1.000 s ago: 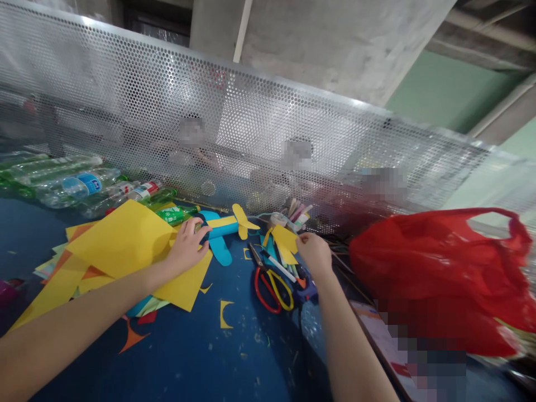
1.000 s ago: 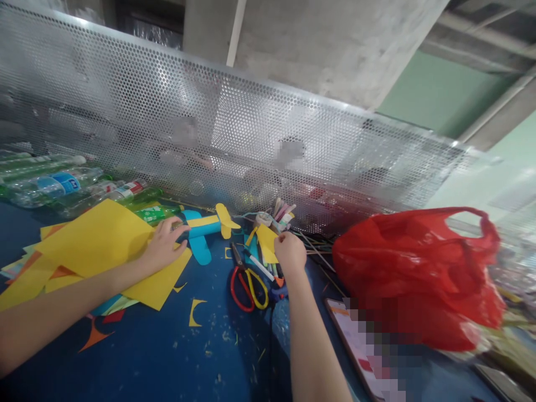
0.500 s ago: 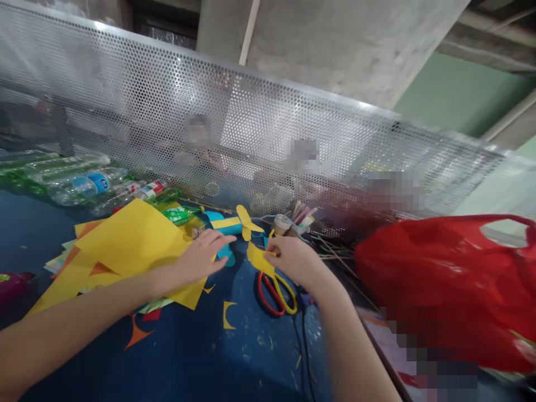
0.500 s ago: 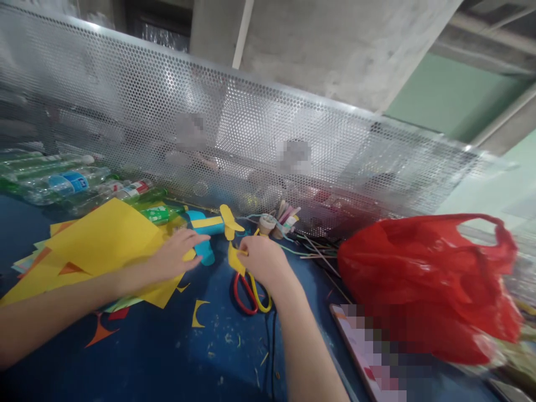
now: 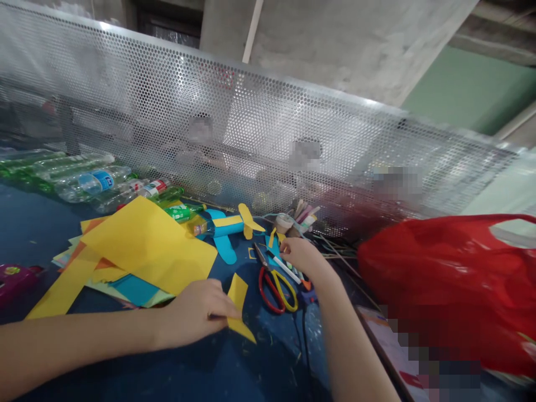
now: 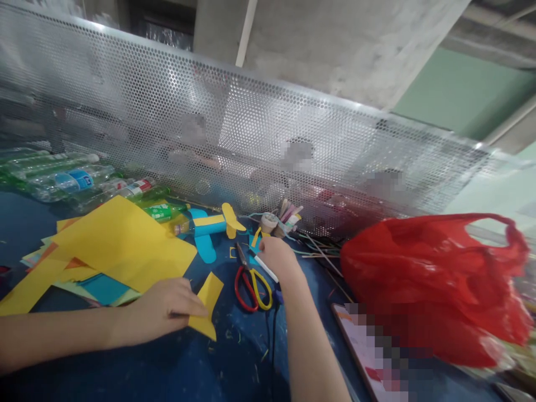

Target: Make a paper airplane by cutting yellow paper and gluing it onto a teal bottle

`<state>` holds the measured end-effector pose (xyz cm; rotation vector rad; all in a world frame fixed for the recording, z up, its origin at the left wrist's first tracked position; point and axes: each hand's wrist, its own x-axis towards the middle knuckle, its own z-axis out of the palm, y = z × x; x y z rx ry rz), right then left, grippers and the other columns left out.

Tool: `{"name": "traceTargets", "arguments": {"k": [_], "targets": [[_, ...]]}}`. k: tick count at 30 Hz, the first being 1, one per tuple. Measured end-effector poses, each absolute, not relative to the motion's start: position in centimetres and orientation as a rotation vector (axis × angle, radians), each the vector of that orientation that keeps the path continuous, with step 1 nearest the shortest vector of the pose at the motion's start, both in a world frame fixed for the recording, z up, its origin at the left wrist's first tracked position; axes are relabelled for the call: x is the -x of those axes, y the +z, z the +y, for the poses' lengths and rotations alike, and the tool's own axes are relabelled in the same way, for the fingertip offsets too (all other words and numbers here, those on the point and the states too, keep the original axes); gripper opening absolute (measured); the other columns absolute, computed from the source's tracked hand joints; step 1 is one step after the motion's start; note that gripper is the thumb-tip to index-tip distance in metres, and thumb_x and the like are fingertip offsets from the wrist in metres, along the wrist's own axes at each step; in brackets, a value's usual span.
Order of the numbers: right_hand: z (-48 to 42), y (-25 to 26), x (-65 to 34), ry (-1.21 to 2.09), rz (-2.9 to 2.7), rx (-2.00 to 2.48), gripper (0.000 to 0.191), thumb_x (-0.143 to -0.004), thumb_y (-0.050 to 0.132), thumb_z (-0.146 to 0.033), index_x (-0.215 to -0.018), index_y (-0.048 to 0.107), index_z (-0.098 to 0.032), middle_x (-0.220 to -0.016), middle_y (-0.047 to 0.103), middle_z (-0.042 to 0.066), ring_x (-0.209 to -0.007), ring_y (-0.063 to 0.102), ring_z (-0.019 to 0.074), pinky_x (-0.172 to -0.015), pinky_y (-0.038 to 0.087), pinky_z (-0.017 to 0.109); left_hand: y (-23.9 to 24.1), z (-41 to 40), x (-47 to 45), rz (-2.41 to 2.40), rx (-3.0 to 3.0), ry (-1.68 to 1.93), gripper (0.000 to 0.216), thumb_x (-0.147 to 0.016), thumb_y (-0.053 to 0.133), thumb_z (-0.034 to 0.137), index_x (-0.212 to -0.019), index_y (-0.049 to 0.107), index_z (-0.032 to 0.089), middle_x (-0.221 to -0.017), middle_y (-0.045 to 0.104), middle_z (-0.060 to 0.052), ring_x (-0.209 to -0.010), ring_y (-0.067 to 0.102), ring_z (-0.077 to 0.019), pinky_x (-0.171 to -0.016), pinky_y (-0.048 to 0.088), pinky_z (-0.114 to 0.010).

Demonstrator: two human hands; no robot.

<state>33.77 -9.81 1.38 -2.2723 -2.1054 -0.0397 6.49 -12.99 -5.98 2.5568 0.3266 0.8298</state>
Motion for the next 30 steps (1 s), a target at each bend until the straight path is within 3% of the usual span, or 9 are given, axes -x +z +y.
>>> {"name": "traceTargets", "arguments": {"k": [6, 13, 19, 23, 26, 30], "targets": [[-7.8, -3.0, -35.5, -0.031, -2.056, 2.449, 0.007, -0.069, 0.064, -0.012, -0.071, 0.069, -0.016, -0.082, 0.071, 0.013, -0.082, 0.065, 0.0257, -0.065, 0.041, 0.028, -5.7, -16.0, -5.5, 0.119, -2.766, 0.769, 0.026, -0.086, 0.048, 0.015, -0.11, 0.058, 0.018, -0.097, 0.072, -0.005, -0.072, 0.059, -0.0177, -0.067, 0.043, -0.031], [-7.4, -3.6, -35.4, 0.028, -2.001, 2.497, 0.006, -0.074, 0.06, -0.013, -0.075, 0.065, -0.015, -0.084, 0.07, 0.017, -0.083, 0.065, 0.0285, -0.067, 0.041, 0.03, -6.9, -16.2, -5.4, 0.039, -2.89, 0.737, 0.03, -0.09, 0.04, 0.016, -0.117, 0.053, 0.015, -0.098, 0.07, -0.01, -0.085, 0.062, -0.018, -0.083, 0.047, -0.031], [-8.1, -1.5, -35.2, -0.033, -1.848, 2.371, 0.024, -0.089, 0.04, -0.018, -0.103, 0.054, -0.006, -0.09, 0.067, 0.023, -0.08, 0.066, 0.0284, -0.066, 0.042, 0.032, -8.2, -16.1, -5.5, 0.163, -2.863, 0.834, 0.041, -0.088, 0.047, 0.043, -0.107, 0.061, 0.01, -0.103, 0.069, -0.014, -0.087, 0.062, -0.0243, -0.081, 0.05, -0.036], [-8.7, 0.8, -34.7, -0.037, -1.775, 2.192, 0.033, -0.095, 0.027, -0.025, -0.117, 0.044, -0.008, -0.087, 0.067, 0.015, -0.068, 0.065, 0.0219, -0.062, 0.043, 0.029, -8.1, -16.0, -5.4, 0.172, -2.86, 0.741, 0.039, -0.084, 0.051, 0.035, -0.113, 0.058, 0.01, -0.106, 0.067, -0.013, -0.09, 0.06, -0.0244, -0.081, 0.05, -0.036], [-9.0, 1.9, -33.7, -0.052, -1.775, 2.059, 0.034, -0.093, 0.037, -0.034, -0.117, 0.048, -0.013, -0.089, 0.067, 0.011, -0.073, 0.063, 0.0215, -0.063, 0.044, 0.029, -7.5, -16.0, -5.3, 0.132, -2.882, 0.661, 0.037, -0.083, 0.05, 0.026, -0.117, 0.056, 0.012, -0.105, 0.067, -0.012, -0.093, 0.059, -0.024, -0.084, 0.049, -0.036], [-9.9, 2.9, -31.9, 0.192, -1.87, 1.789, 0.032, -0.078, 0.059, -0.045, -0.09, 0.065, -0.015, -0.073, 0.064, 0.004, -0.06, 0.056, 0.0168, -0.057, 0.04, 0.027, -5.7, -15.1, -5.4, 0.195, -2.773, 0.774, 0.033, -0.086, 0.042, 0.015, -0.113, 0.06, 0.016, -0.102, 0.07, -0.009, -0.089, 0.061, -0.0216, -0.08, 0.05, -0.035]]}}
